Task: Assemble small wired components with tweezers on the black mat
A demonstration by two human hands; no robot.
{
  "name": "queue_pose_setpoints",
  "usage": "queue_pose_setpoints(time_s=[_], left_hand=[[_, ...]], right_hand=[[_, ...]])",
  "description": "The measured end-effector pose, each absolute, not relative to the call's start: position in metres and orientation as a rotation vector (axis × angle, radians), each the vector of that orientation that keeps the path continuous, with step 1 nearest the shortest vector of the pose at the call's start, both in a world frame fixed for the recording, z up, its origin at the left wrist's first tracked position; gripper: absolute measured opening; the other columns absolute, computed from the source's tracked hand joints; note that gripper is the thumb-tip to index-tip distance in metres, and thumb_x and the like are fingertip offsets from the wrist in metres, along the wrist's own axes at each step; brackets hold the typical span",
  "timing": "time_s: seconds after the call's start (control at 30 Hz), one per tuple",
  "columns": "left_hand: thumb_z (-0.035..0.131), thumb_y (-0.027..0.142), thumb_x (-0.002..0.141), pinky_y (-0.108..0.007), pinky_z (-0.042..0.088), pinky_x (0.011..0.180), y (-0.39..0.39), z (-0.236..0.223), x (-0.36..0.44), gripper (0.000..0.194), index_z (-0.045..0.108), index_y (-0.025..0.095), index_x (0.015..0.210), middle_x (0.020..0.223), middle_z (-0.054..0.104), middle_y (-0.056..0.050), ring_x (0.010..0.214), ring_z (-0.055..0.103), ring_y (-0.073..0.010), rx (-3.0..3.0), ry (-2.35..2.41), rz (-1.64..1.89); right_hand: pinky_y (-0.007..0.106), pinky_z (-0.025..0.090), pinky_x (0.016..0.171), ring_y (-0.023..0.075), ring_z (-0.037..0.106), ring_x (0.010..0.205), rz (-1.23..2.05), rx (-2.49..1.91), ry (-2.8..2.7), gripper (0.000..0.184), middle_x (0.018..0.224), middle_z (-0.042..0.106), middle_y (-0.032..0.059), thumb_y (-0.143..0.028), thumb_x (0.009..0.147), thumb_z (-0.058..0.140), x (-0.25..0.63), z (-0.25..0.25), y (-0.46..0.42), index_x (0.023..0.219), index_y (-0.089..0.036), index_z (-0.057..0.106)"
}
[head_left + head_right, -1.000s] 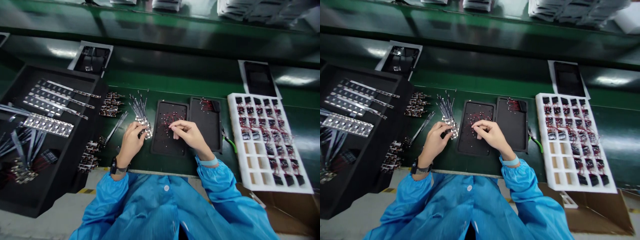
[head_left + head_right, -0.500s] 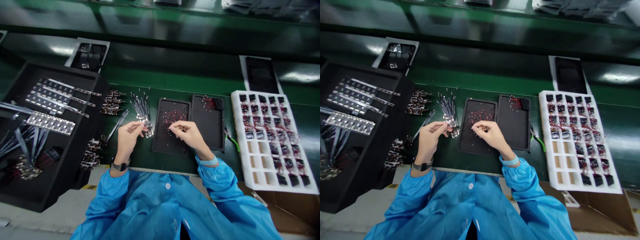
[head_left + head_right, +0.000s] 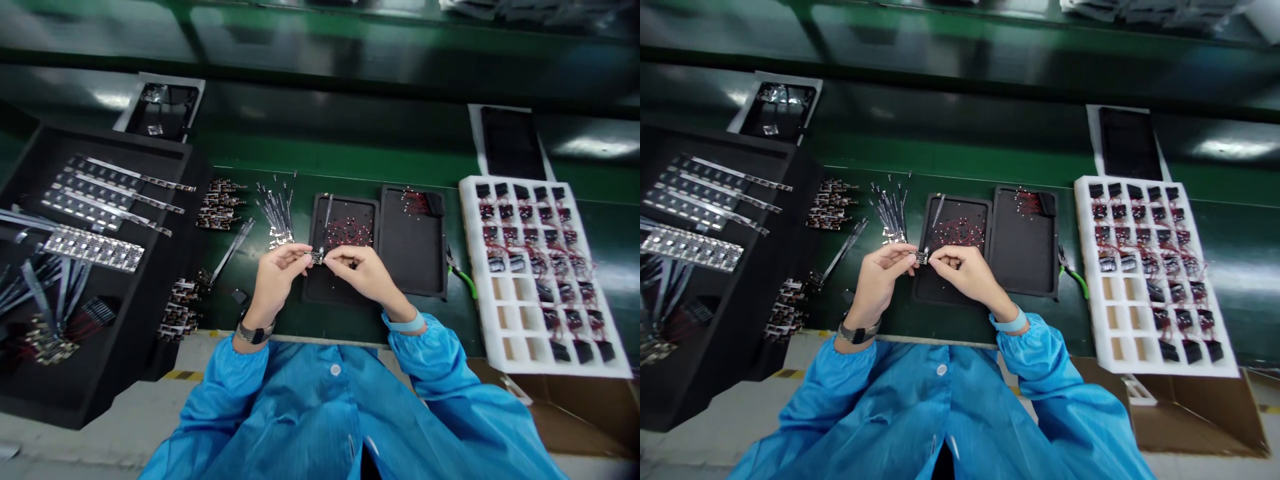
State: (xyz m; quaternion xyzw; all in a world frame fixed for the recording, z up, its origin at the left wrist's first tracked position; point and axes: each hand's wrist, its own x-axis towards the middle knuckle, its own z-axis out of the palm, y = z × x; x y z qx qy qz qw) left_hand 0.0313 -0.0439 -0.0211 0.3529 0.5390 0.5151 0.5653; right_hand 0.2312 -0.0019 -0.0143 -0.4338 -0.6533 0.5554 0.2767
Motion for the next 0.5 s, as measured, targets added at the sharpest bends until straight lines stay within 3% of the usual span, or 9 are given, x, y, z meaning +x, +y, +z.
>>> queue_pose_setpoints(time_s=[0.5], left_hand=[[0.084, 0.030, 0.080, -0.026, 0.058, 0.063, -0.0463, -0.0195, 0.0369, 0.027, 0.077, 0.013, 0.099, 0.077, 0.077, -0.006, 0.067, 0.074, -0.0169, 0.872, 1.320, 1.171]], right_hand=[[0.026, 0.034, 0.056, 0.0098, 0.044, 0.056, 1.355, -1.121, -1.921, 0.020, 0.072, 0.067, 0.0005, -0.030, 0.097, 0.067, 0.2322, -0.0182, -0.0049, 0.090, -0.016, 0.080]])
